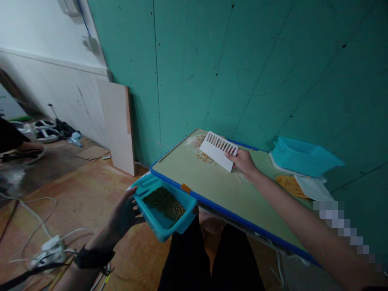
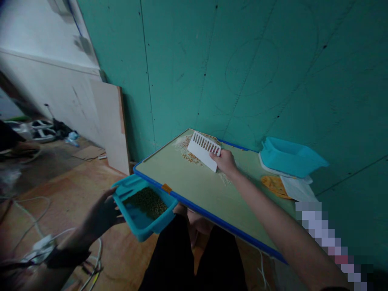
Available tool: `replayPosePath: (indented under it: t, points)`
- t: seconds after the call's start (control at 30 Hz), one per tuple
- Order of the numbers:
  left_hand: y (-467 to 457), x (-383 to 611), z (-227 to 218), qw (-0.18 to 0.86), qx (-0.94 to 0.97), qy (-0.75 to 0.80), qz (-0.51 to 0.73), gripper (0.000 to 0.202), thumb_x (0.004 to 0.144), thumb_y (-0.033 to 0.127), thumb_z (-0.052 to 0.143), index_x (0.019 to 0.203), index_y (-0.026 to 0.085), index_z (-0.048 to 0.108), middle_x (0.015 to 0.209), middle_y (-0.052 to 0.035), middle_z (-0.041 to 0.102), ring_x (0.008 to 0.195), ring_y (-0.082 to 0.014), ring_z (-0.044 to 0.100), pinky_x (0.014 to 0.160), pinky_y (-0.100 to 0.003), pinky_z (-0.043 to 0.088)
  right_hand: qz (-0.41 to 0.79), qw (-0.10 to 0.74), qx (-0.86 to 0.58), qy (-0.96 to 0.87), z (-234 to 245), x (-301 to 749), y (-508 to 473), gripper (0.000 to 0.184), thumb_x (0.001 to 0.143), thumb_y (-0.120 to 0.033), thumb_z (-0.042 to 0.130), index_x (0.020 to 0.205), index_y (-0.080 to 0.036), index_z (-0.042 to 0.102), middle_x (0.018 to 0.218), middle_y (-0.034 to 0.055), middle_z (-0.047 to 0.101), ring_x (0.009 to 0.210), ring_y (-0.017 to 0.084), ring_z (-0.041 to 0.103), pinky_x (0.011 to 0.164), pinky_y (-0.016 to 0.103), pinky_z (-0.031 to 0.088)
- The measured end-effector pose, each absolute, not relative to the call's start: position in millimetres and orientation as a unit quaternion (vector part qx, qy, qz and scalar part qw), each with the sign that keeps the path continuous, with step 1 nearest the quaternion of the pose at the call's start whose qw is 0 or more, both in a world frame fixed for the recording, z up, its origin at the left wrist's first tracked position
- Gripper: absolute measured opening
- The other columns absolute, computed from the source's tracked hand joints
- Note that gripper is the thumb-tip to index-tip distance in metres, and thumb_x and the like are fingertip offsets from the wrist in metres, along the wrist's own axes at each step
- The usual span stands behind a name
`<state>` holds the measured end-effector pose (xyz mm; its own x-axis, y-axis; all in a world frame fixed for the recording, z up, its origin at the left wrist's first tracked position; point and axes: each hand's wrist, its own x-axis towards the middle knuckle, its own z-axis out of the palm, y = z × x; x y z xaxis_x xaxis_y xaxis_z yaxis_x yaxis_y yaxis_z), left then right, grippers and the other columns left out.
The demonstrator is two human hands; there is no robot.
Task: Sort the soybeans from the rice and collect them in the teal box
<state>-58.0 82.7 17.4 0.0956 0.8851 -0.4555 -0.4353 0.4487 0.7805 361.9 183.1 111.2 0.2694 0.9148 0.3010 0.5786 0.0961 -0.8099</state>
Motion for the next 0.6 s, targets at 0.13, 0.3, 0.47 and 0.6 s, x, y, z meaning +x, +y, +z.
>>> replayPosePath:
  t: [0.13, 0.3, 0.47, 0.6]
  points:
    - [81.1, -58.7, 16.9, 0.704, 0.241, 0.463, 0.481, 0.033, 0.086, 0.05, 0.067, 0.105, 0.024, 0.068, 0.09, -0.0022, 0.073, 0.076, -0.024, 0.069, 0.068, -0.045, 0.062, 0.212, 0.46, -0.643, -0.574, 113.0, 364.0, 190.4, 0.023, 0.075, -0.03, 0.074, 0.087, -0.012, 0.076, 0.077, 0.0078, 0.077, 0.073, 0.022, 0.072, 0.069, 0.035, 0.058]
    - [81.7, -56.0, 18.0, 0.713, 0.241, 0.464, 0.468, 0.037, 0.086, 0.053, 0.066, 0.107, 0.022, 0.068, 0.088, -0.0035, 0.072, 0.074, -0.023, 0.067, 0.07, -0.044, 0.062, 0.251, 0.463, -0.628, -0.573, 117.1, 360.8, 199.4, 0.019, 0.076, -0.027, 0.073, 0.085, -0.011, 0.076, 0.079, 0.0093, 0.077, 0.07, 0.021, 0.071, 0.069, 0.036, 0.058]
    - [83.6, -51.3, 21.0, 0.719, 0.224, 0.474, 0.456, 0.035, 0.085, 0.052, 0.066, 0.1, 0.021, 0.068, 0.081, -0.0036, 0.07, 0.074, -0.0242, 0.065, 0.069, -0.044, 0.061, 0.32, 0.456, -0.615, -0.558, 126.4, 351.5, 195.4, 0.017, 0.076, -0.023, 0.073, 0.088, -0.01, 0.076, 0.082, 0.0093, 0.077, 0.066, 0.019, 0.069, 0.067, 0.036, 0.058]
    - [81.7, -50.1, 20.9, 0.721, 0.229, 0.472, 0.453, 0.037, 0.083, 0.053, 0.069, 0.099, 0.02, 0.068, 0.085, -0.0035, 0.07, 0.075, -0.0237, 0.063, 0.069, -0.043, 0.06, 0.344, 0.454, -0.607, -0.554, 131.8, 345.3, 192.3, 0.015, 0.076, -0.02, 0.073, 0.087, -0.011, 0.075, 0.081, 0.0085, 0.076, 0.065, 0.018, 0.068, 0.063, 0.034, 0.057]
